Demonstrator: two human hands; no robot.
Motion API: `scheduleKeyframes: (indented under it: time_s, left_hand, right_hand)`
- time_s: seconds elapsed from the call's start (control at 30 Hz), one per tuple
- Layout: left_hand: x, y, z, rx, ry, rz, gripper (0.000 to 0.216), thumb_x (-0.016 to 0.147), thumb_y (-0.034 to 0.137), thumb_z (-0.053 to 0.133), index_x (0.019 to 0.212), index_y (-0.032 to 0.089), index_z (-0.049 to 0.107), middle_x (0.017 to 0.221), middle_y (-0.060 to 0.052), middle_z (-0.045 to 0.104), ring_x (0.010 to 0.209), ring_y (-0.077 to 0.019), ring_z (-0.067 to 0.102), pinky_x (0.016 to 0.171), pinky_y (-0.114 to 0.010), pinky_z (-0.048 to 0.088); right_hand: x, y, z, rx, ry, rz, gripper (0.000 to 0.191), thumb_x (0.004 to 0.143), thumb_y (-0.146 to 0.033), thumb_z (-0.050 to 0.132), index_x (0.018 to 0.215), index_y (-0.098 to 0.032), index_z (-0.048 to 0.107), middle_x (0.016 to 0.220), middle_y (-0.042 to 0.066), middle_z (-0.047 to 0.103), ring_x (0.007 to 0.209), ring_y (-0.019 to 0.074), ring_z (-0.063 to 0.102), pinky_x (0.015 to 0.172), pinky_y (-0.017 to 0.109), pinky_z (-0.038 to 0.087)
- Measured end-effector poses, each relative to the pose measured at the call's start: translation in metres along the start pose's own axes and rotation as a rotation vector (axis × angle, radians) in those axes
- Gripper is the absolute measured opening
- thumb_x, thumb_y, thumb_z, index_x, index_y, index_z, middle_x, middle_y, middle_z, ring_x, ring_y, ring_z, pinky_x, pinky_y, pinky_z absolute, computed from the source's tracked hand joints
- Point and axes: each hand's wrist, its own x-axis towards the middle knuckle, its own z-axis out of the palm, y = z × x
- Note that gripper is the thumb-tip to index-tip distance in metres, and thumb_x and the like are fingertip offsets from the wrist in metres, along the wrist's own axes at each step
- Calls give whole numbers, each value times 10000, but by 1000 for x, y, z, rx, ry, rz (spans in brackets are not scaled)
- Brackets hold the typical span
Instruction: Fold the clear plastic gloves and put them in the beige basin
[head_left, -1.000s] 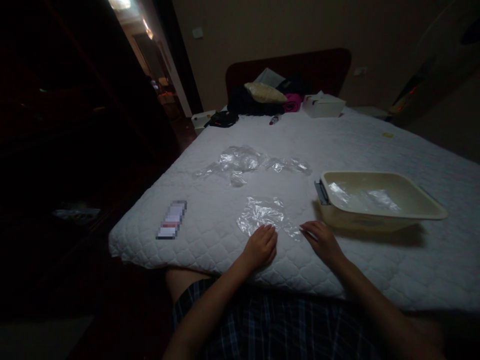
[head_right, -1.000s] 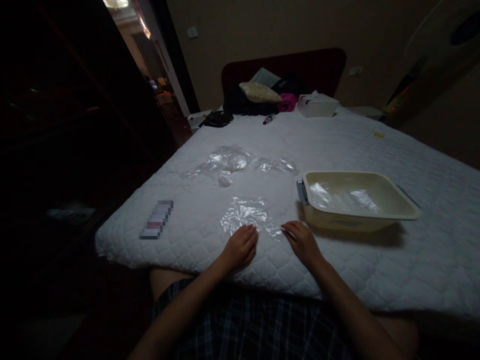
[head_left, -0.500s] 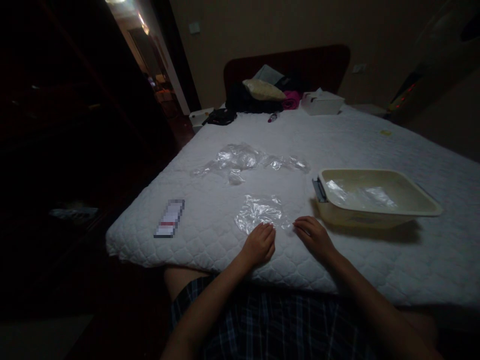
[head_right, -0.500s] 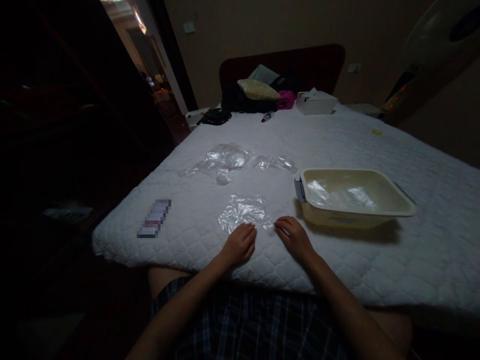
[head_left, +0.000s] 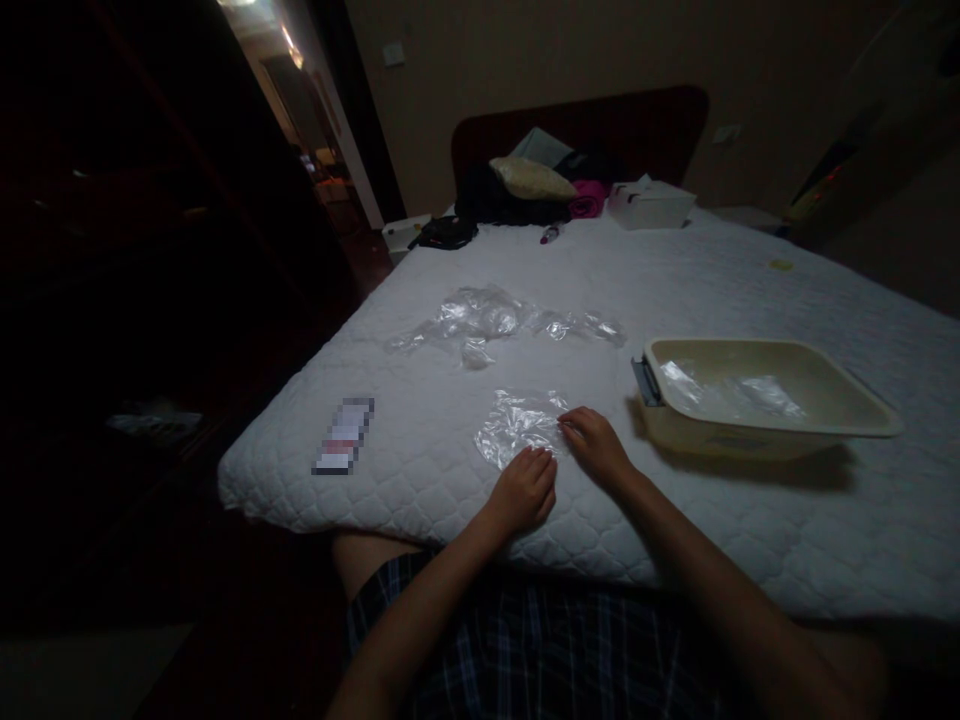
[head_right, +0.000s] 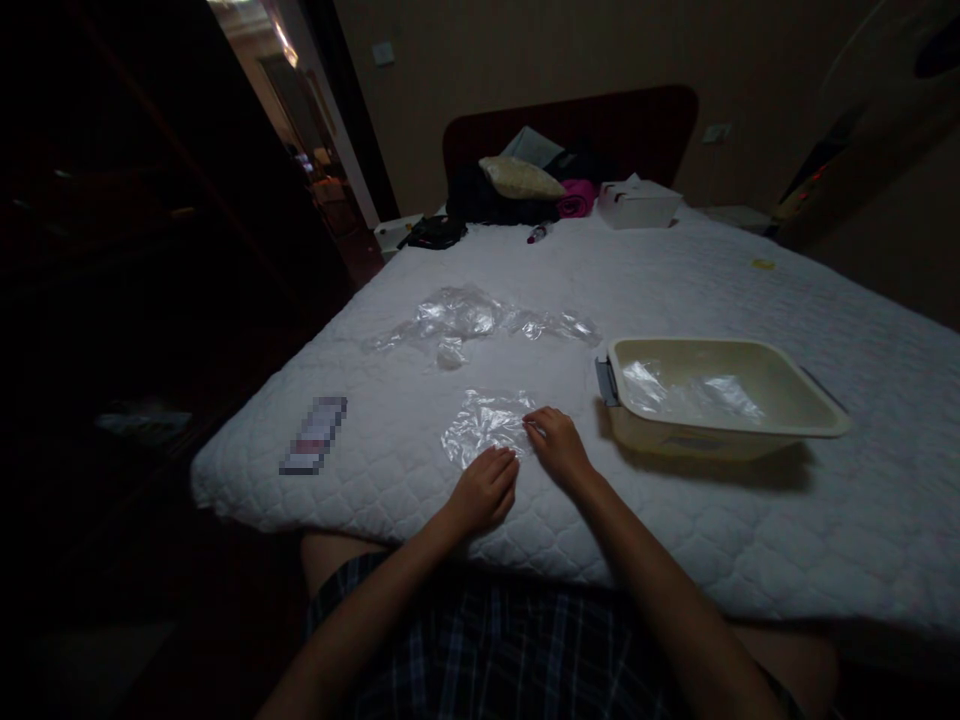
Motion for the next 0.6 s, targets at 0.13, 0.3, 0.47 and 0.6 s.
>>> scheduleKeyframes:
  time_s: [0.13, 0.3, 0.47, 0.6]
  left_hand:
    - [-1, -1, 1, 7, -14, -3, 408, 787, 200, 414, 1170, 70, 462, 1178, -165, 522, 1167, -261, 421, 1005, -459, 331]
    - [-2, -1, 2, 7, -11, -9, 403, 796, 207, 399, 1171, 78, 469, 1192, -161, 518, 1164, -265, 426, 1002, -466, 330]
    - [-1, 0, 0, 9, -4, 1, 411, 793, 197, 395, 1176, 61, 464, 1204, -170, 509, 1188, -269, 402, 1014, -462, 316]
    - [-1, -1, -1, -2, 4, 10, 430, 787, 193, 397, 1192, 54, 443, 1217, -180, 495, 1216, -271, 370, 1019, -468, 307]
  right_hand:
    - [4, -3, 7, -90, -32, 15, 151, 822, -243, 484, 894, -181, 601, 880, 59, 614, 822, 188, 544, 758, 319, 386]
    - [8, -9, 9, -153, -29, 0, 167, 819, -226, 486, 933, -178, 598, 883, 70, 612, 824, 191, 536, 758, 309, 367]
    - [8, -12, 10, -141, -29, -35, 183, 824, -209, 469, 953, -175, 595, 876, 75, 620, 819, 194, 541, 765, 315, 365]
    - [5, -12, 12, -86, 5, -21, 238, 836, -220, 441, 1030, -167, 568, 881, 67, 640, 795, 189, 558, 776, 328, 371]
